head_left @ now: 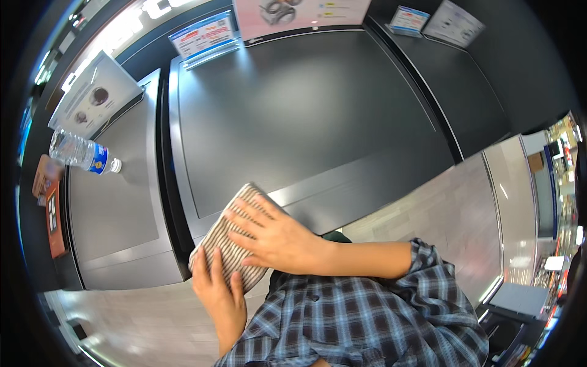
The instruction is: The person wipes the top and side surfaces of several refrigerators in an appliance showroom using a striped cloth. They move from one unit to the next, cleaning the tops and front panels in a repetitive manner.
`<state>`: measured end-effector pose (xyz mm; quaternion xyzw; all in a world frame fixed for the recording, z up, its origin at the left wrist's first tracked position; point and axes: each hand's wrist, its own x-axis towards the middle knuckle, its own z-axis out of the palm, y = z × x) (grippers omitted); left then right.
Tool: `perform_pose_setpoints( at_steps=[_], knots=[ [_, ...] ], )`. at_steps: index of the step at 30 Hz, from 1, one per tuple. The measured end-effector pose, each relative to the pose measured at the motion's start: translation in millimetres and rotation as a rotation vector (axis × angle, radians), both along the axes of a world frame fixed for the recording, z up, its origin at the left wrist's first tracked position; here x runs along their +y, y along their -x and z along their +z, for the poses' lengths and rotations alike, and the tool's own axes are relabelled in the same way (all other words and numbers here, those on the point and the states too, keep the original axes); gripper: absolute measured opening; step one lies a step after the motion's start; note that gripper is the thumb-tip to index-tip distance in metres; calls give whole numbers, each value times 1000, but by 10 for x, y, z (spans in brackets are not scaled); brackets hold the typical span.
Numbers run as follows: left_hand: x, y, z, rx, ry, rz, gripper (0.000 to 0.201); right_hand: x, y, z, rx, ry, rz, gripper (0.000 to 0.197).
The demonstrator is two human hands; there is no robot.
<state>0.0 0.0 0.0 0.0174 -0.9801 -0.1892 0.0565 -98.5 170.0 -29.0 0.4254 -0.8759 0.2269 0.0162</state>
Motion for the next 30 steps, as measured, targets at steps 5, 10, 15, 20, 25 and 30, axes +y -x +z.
perform_pose_setpoints(
  at_steps=[5,10,15,20,25,30],
  knots=[
    [149,-196,-260,114,-93,152,20,-99,-90,-11,169,-36,-23,59],
    [284,-104,-630,281,-114,94,14,-56,-106,-295,527,73,-64,58],
    [542,-25,-742,289,-184,116,9,305,-149,-323,543,114,-135,51],
    [1201,31,-819,299,-243,-9,14,1052,-168,-380,596,52,-192,51],
    [1890,82,-889,284,-282,-223,34,1942,-194,-403,704,-101,-291,59],
    [2648,270,-892,302,-231,-536,50,2909,-255,-567,627,-48,-441,87]
  ],
)
